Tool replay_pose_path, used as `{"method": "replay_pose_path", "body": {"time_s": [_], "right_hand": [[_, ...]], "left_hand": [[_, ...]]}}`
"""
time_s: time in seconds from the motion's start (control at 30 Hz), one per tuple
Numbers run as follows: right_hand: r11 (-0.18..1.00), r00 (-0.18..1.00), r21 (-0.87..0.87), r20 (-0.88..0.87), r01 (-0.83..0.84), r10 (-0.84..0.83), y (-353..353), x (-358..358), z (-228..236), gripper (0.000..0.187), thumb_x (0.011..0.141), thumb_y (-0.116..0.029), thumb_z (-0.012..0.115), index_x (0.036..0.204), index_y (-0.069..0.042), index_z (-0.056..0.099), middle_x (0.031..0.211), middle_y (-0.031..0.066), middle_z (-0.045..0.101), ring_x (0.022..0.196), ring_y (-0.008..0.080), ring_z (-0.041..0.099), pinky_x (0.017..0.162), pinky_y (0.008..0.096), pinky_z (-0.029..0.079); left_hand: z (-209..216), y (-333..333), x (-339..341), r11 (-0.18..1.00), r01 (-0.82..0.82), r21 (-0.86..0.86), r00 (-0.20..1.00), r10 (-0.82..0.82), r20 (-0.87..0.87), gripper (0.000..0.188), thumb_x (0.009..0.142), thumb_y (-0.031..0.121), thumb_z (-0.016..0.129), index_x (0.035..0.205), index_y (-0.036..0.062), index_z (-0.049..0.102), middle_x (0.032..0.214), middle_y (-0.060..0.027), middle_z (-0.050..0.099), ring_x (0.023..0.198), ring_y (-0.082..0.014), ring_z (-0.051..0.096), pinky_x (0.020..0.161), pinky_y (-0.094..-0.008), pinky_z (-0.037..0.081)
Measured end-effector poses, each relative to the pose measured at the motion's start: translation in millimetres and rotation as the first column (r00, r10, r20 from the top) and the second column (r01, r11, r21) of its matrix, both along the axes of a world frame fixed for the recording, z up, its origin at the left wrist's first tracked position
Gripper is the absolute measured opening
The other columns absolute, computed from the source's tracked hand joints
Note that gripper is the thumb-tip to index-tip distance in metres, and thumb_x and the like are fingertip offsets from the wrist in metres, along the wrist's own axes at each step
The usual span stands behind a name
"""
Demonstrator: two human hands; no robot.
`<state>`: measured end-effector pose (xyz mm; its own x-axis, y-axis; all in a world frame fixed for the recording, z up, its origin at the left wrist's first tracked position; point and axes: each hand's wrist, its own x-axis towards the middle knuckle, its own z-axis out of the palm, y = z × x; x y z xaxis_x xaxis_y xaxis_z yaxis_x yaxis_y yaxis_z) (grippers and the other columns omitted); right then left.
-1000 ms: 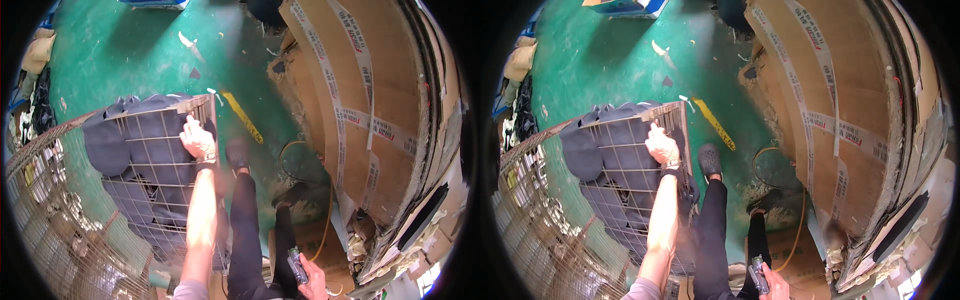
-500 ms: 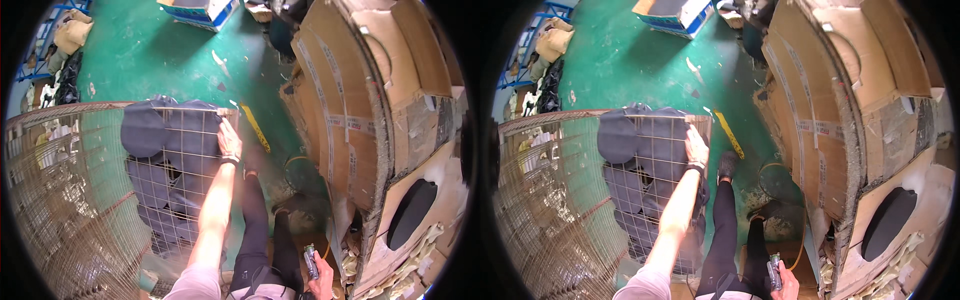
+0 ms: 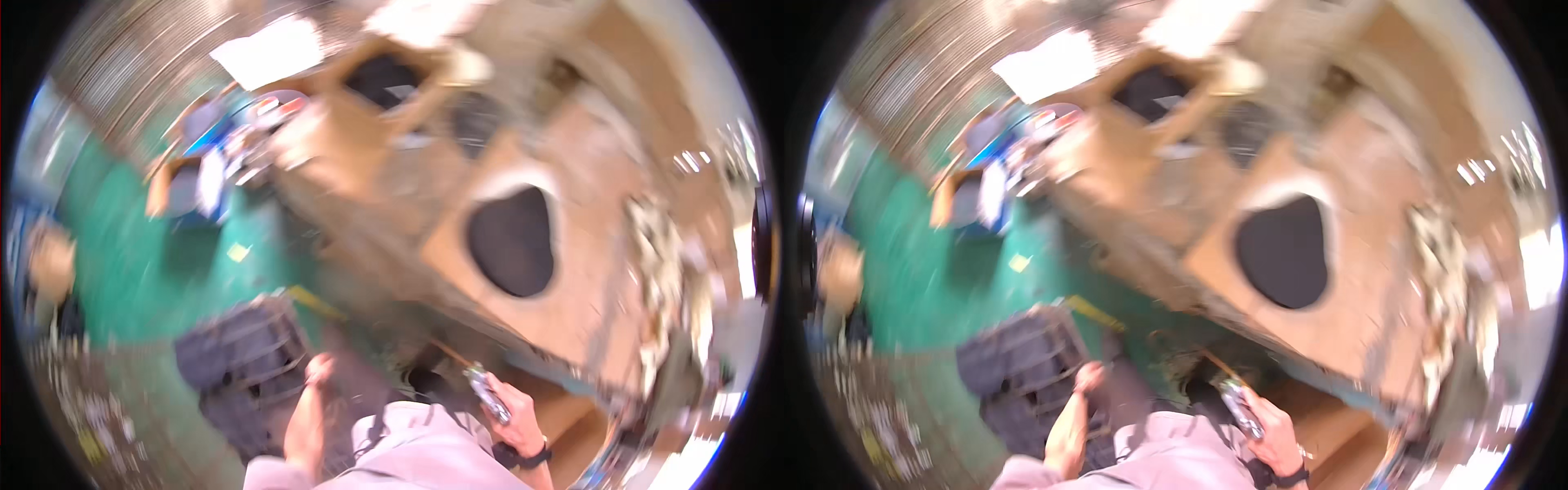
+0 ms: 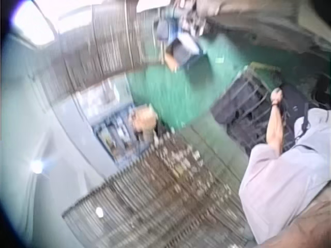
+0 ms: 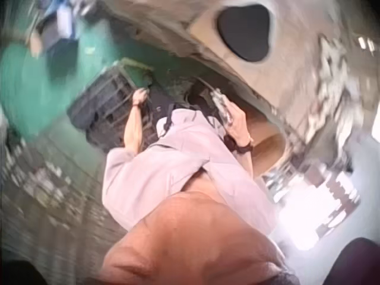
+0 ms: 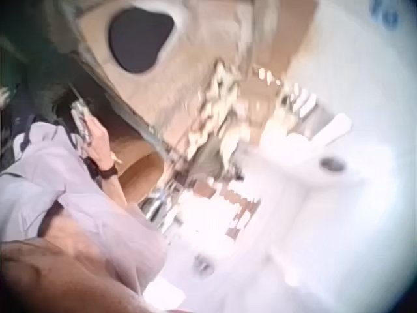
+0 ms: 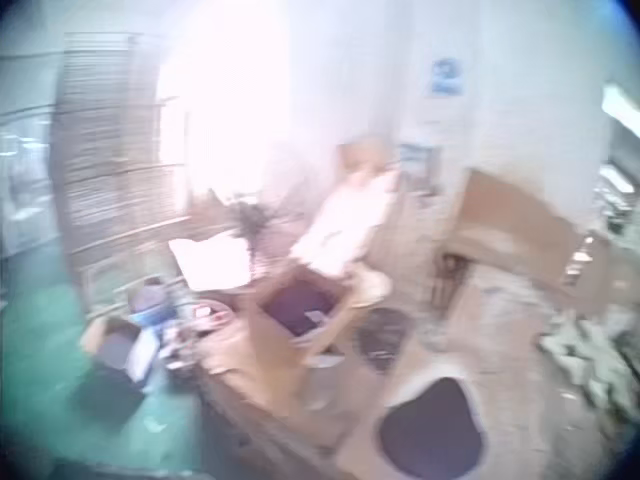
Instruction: The person places a black seat cushion onto a cardboard workbench and smooths it down. They then pick up a white foam insert from a pile and place it on the bench. The person uses a handheld pneumatic tool to apply adhesive or sealant to the edges of the black cushion. Finally, they pick up a dark fabric cover from a wire basket and place it on the bench.
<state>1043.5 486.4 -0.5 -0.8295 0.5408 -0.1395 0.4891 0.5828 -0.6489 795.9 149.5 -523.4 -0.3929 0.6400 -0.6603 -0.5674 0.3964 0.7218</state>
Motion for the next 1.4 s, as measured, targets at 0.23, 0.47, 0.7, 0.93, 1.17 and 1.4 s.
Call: {"method": "replay_pose_path", "body": {"time_s": [0.23,0.47,0.7,0.93,1.17,1.4], "right_hand": [[0.896,0.867,-0.031,-0.24,0.442,-0.436,28.8,129.3,83.0,0.052,0.083,-0.004,0.075,0.133,0.002,0.062,0.099,0.0186,0.07,0.081,0.0277,0.068,0.077,0.034,0.054],[0.74,0.692,-0.057,-0.312,0.67,-0.651,35.5,186.8,108.1,0.055,0.082,0.002,0.074,0.135,0.001,0.06,0.096,0.0176,0.069,0.08,0.0289,0.068,0.073,0.0337,0.054],[0.853,0.809,-0.09,-0.282,0.514,-0.517,29.8,199.2,99.4,0.056,0.08,0.0,0.075,0.135,0.001,0.061,0.097,0.0168,0.07,0.08,0.0283,0.068,0.075,0.0325,0.053],[0.763,0.702,-0.106,-0.328,0.638,-0.632,46.3,174.5,103.3,0.051,0.084,-0.001,0.073,0.134,0.0,0.062,0.096,0.0159,0.07,0.078,0.0251,0.067,0.072,0.0321,0.052],[0.849,0.821,-0.119,-0.217,0.515,-0.529,36.6,181.0,103.9,0.066,0.076,0.004,0.076,0.139,0.0,0.057,0.101,0.0204,0.069,0.086,0.037,0.069,0.077,0.0378,0.056],[0.78,0.732,-0.06,-0.305,0.623,-0.609,48.3,172.1,116.3,0.056,0.082,-0.001,0.075,0.136,0.001,0.06,0.097,0.017,0.069,0.075,0.0273,0.065,0.071,0.0323,0.052]], "left_hand": [[64.7,1.8,71.9,0.875,-0.116,-0.471,0.968,0.206,0.145,0.027,0.092,0.002,0.049,0.108,0.0016,0.071,0.084,-0.0112,0.07,0.072,-0.0261,0.069,0.062,-0.042,0.059],[61.5,34.2,52.4,0.92,0.372,-0.122,0.886,-0.391,-0.248,0.024,0.094,0.013,0.062,0.111,-0.0027,0.07,0.088,-0.0111,0.069,0.074,-0.0276,0.068,0.065,-0.0403,0.058],[108.6,141.5,8.0,0.976,0.105,-0.188,0.994,-0.105,0.01,0.044,0.092,0.01,0.068,0.132,-0.0061,0.056,0.089,-0.0118,0.069,0.072,-0.0213,0.068,0.057,-0.031,0.054],[165.0,221.6,3.5,0.884,0.258,-0.39,0.734,-0.442,-0.516,0.042,0.086,0.016,0.071,0.125,0.0014,0.066,0.097,-0.013,0.074,0.081,-0.0256,0.073,0.073,-0.0352,0.059],[259.9,397.4,34.5,0.894,0.406,-0.188,0.173,-0.277,-0.945,0.055,0.082,0.0,0.063,0.136,0.0071,0.056,0.139,-0.0206,0.054,0.129,-0.0419,0.05,0.108,-0.0453,0.043],[289.9,516.7,41.6,0.775,0.324,-0.543,-0.235,-0.49,-0.84,0.064,0.08,0.005,0.066,0.142,0.0088,0.05,0.153,-0.0109,0.042,0.144,-0.0359,0.036,0.114,-0.0532,0.034]]}}
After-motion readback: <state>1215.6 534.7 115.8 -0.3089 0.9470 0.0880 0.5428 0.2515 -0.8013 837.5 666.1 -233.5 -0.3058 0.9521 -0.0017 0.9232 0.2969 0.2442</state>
